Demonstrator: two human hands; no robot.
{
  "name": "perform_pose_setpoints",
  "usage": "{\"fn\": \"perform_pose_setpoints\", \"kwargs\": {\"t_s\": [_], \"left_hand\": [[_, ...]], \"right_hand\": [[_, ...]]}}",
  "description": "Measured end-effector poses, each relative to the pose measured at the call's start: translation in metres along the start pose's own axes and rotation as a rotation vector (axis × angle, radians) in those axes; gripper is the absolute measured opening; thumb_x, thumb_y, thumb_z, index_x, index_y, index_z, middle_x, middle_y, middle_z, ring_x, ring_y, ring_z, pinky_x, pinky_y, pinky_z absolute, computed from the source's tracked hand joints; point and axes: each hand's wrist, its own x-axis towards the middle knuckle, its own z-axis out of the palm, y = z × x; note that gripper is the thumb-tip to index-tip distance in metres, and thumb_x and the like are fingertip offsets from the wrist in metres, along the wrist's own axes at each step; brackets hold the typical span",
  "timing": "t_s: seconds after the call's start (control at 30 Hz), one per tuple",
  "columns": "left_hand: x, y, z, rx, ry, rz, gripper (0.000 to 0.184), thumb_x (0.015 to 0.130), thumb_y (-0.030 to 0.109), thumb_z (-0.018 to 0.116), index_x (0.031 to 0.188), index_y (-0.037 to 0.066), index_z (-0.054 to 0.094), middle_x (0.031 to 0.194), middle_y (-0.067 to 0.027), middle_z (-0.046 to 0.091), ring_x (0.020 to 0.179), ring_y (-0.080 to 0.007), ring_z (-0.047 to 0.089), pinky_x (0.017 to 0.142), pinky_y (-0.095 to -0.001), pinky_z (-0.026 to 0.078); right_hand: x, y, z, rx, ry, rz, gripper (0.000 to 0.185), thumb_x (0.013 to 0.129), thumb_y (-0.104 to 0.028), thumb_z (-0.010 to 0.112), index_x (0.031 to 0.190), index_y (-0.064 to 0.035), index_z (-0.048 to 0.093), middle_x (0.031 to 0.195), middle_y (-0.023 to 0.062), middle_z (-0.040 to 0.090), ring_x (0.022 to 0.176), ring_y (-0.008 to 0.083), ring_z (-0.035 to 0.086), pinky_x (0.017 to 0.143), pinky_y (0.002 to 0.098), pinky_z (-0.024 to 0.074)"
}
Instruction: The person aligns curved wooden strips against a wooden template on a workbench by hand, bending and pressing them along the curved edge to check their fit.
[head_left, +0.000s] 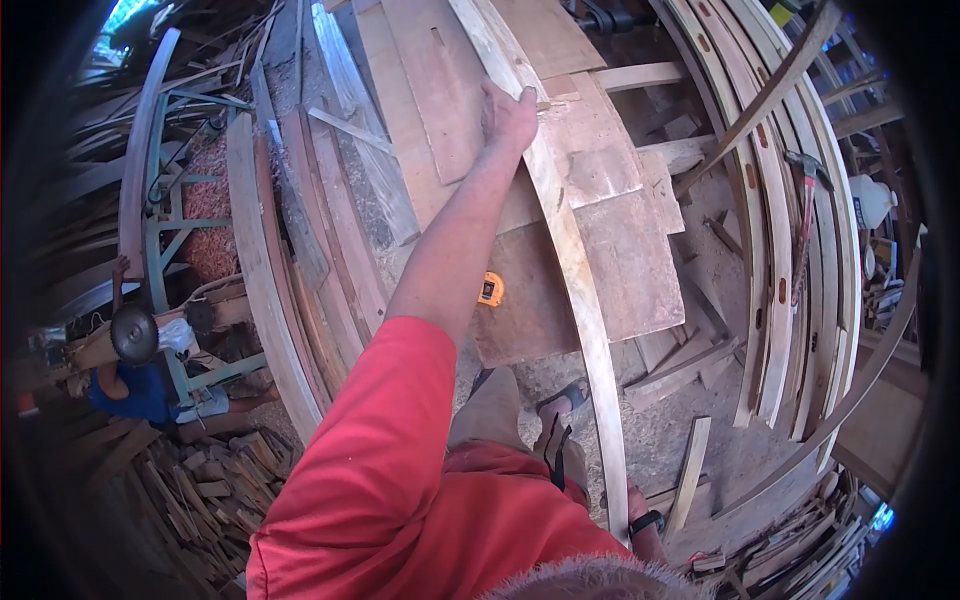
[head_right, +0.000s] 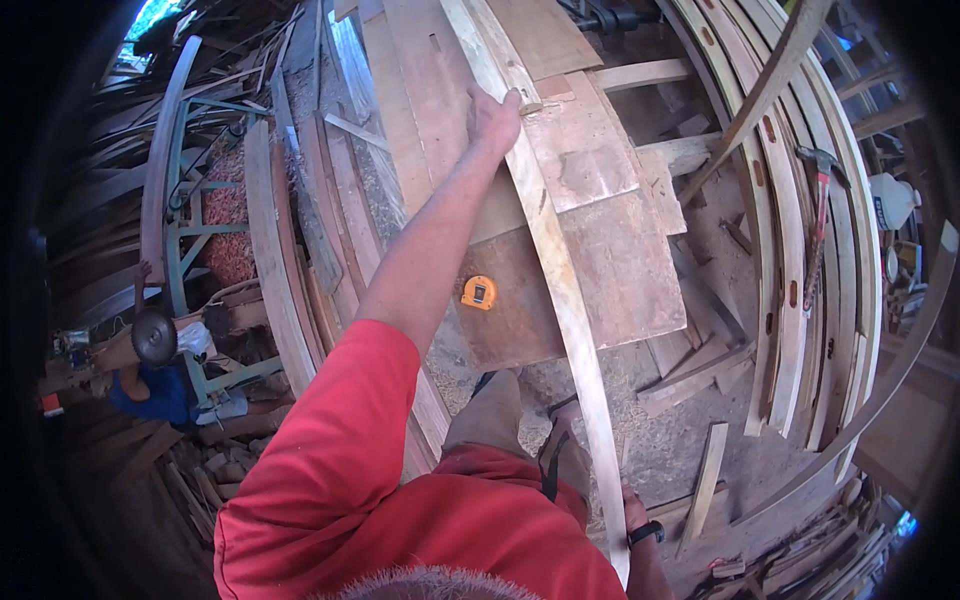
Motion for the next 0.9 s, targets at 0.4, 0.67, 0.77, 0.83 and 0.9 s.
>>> {"fn": "perform_pose_setpoints", "kwargs": {"t_s": [0.4, 0.67, 0.77, 0.83, 0.9], "left_hand": [[0.007, 0.002, -0.003, -0.017, -0.012, -0.014, 0.072, 0.089, 0.035, 0.063, 0.136, -0.009, 0.030, 0.130, -0.0355, 0.054, 0.118, -0.0493, 0.057, 0.103, -0.0534, 0.045], [0.013, 0.003, -0.004, -0.011, -0.037, -0.021, 0.071, 0.089, 0.033, 0.063, 0.137, -0.008, 0.030, 0.133, -0.0342, 0.052, 0.118, -0.0485, 0.057, 0.102, -0.0532, 0.047], [0.013, 0.006, -0.003, -0.001, -0.053, -0.044, 0.072, 0.089, 0.035, 0.063, 0.138, -0.007, 0.030, 0.134, -0.0335, 0.053, 0.120, -0.0481, 0.057, 0.104, -0.0532, 0.046], [0.017, 0.003, -0.002, 0.016, -0.037, -0.062, 0.073, 0.090, 0.036, 0.063, 0.139, -0.006, 0.029, 0.134, -0.0327, 0.053, 0.122, -0.0478, 0.056, 0.106, -0.0534, 0.044], [0.019, 0.000, 0.001, 0.017, -0.026, -0.041, 0.073, 0.090, 0.036, 0.064, 0.140, -0.005, 0.029, 0.136, -0.0327, 0.052, 0.123, -0.0479, 0.055, 0.107, -0.0537, 0.043]], "right_hand": [[-0.009, -0.018, 0.010, -0.094, -0.016, -0.073, 0.068, 0.103, -0.065, 0.036, 0.100, -0.0054, 0.068, 0.078, 0.0093, 0.070, 0.069, 0.0210, 0.068, 0.064, 0.0355, 0.0551], [0.010, 0.004, -0.005, -0.077, -0.010, -0.064, 0.072, 0.103, -0.066, 0.032, 0.098, -0.0057, 0.070, 0.079, 0.0077, 0.070, 0.070, 0.0202, 0.068, 0.065, 0.0347, 0.0550], [0.004, -0.009, -0.002, -0.154, 0.035, 0.006, 0.072, 0.103, -0.066, 0.032, 0.099, -0.0061, 0.072, 0.080, 0.0077, 0.071, 0.070, 0.0198, 0.068, 0.065, 0.0343, 0.0544], [-0.006, -0.018, 0.005, -0.068, -0.028, -0.056, 0.071, 0.103, -0.066, 0.034, 0.101, -0.0064, 0.074, 0.081, 0.0076, 0.072, 0.070, 0.0193, 0.068, 0.065, 0.0343, 0.0536], [0.007, 0.000, -0.003, -0.038, -0.013, -0.019, 0.071, 0.103, -0.065, 0.035, 0.101, -0.0061, 0.074, 0.081, 0.0074, 0.072, 0.070, 0.0189, 0.067, 0.065, 0.0344, 0.0534]]}}
